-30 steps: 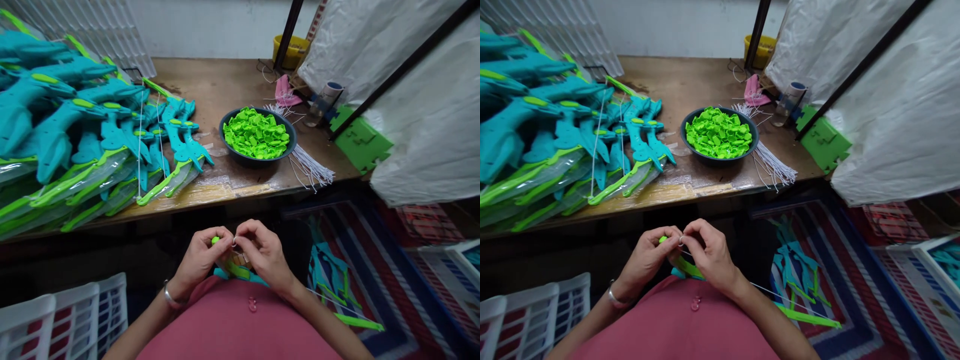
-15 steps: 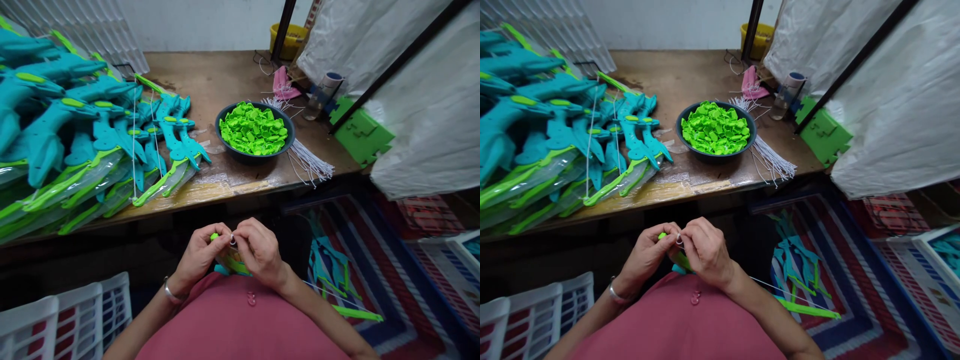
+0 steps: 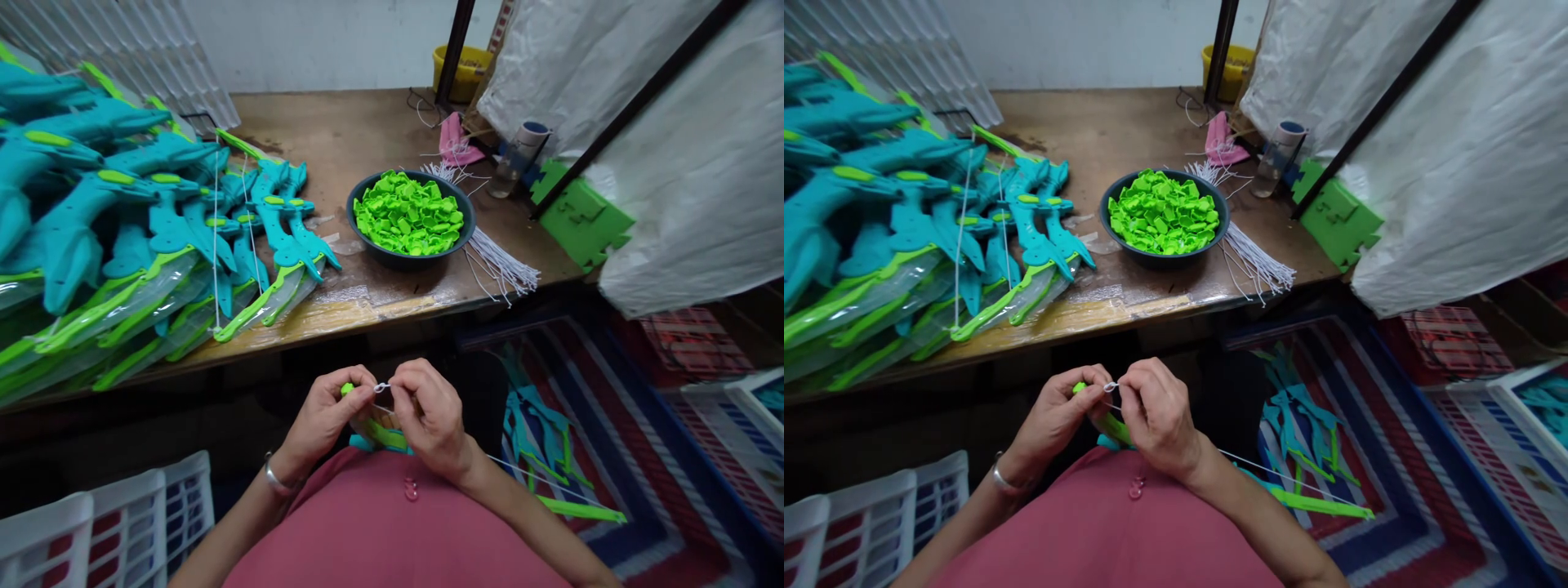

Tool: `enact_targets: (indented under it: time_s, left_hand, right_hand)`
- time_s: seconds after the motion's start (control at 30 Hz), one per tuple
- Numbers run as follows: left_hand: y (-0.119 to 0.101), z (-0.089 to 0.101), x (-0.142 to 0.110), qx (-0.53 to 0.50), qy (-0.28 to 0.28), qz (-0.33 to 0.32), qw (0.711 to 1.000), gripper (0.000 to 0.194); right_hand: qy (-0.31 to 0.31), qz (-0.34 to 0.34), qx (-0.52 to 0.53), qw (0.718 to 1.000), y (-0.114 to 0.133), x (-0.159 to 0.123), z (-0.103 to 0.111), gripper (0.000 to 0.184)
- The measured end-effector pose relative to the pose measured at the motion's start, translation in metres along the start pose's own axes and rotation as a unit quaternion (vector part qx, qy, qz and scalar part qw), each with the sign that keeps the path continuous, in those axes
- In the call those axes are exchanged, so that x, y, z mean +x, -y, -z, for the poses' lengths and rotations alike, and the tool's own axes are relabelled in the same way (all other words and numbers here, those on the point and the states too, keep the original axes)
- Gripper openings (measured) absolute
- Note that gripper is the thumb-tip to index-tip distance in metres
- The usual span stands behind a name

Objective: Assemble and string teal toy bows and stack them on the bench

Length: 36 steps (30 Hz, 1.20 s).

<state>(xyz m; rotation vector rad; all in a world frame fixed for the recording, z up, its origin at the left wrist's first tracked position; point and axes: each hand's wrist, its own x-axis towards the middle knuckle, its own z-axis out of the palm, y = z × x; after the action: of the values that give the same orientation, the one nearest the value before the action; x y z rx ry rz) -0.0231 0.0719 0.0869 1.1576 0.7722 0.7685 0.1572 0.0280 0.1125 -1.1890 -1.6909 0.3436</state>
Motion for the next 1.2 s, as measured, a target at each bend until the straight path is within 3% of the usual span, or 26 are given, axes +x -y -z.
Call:
enact_targets:
  time_s: [0.13,0.27,0.53,1.07,1.2]
  left_hand:
    - [-0.002,-0.001,0.002,0.017,-0.002,-0.018,1.0,0.025]
    - [-0.004,-0.002,0.003,0.024,0.009,-0.032,0.999,0.026]
    - [-0.005,-0.008,0.0,0.071,-0.027,-0.027,0.997,0.032]
    - [-0.007,-0.012,0.005,0.096,-0.01,-0.005,0.995,0.037]
    - [-0.003,-0.007,0.006,0.085,-0.02,-0.005,0.996,0.037]
  right_hand:
    - [0.071,0.018,0.028,0.997,0.0,0.005,0.002,0.021]
    - [0.106,-0.004,0.06,0.993,0.001,0.011,0.004,0.011]
    - [0.115,0.01,0.001,0.993,0.001,0.015,0.021,0.014]
    - [0.121,0.075,-0.202,0.969,-0.007,0.016,0.06,0.015]
    - [0.06,0.065,-0.276,0.957,-0.021,0.02,0.084,0.02]
